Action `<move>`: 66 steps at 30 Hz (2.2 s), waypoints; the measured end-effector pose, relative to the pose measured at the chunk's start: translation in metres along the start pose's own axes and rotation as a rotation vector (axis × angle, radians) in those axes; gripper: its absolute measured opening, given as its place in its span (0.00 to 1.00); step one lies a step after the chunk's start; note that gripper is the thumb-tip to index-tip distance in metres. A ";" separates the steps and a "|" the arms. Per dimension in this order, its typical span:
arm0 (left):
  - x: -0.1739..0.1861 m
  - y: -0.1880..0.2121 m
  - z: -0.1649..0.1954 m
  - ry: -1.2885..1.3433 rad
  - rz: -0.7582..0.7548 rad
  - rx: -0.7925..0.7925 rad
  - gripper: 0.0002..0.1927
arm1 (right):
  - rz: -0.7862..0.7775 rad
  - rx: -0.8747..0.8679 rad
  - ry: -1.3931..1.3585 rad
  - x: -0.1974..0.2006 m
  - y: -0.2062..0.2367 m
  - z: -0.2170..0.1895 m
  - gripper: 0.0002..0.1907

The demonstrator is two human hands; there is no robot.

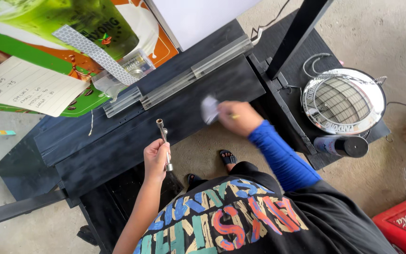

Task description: The person uses a brush to clean a cylindrical metal object and a black wooden surface. They then pick up a metal mesh strainer and place it on the surface. The person continues to brush the wooden surface and handles a socket wrench while standing in a workshop area.

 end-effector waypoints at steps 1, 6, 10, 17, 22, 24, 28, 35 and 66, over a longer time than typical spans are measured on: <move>0.000 0.001 0.000 0.012 -0.001 -0.004 0.12 | 0.042 -0.113 0.082 0.024 0.005 0.016 0.04; -0.002 0.005 -0.001 0.032 -0.001 0.003 0.10 | 0.247 -0.264 0.820 0.096 0.030 0.054 0.08; -0.019 -0.004 -0.004 0.053 -0.035 0.024 0.10 | -0.049 -0.056 0.930 0.018 0.038 0.016 0.06; -0.044 -0.015 -0.003 -0.081 -0.101 0.004 0.12 | 0.020 0.114 0.204 0.018 0.075 0.037 0.11; -0.050 -0.012 -0.006 -0.136 -0.116 0.001 0.12 | 0.387 -0.202 0.333 0.063 0.100 0.065 0.09; -0.056 -0.013 -0.007 -0.087 -0.133 0.032 0.12 | -0.013 -0.143 0.675 0.014 0.093 0.043 0.14; -0.068 -0.017 -0.003 -0.021 -0.136 0.069 0.12 | -0.031 0.290 0.002 -0.039 0.092 0.005 0.18; -0.047 -0.007 0.015 -0.075 -0.082 -0.045 0.13 | 0.528 -0.050 0.497 0.088 0.079 0.075 0.03; 0.279 0.225 0.010 0.492 0.489 -0.101 0.06 | -0.205 0.338 0.044 -0.371 -0.049 -0.230 0.10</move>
Point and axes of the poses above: each hand's wrist, its own y-axis away from the middle knuckle, its own x-axis out of the back of the hand, z = x × y, the point moved 2 cm from there along -y, towards the middle knuckle, and after that the axes turned 5 degrees about y, right-handed, at the moved point
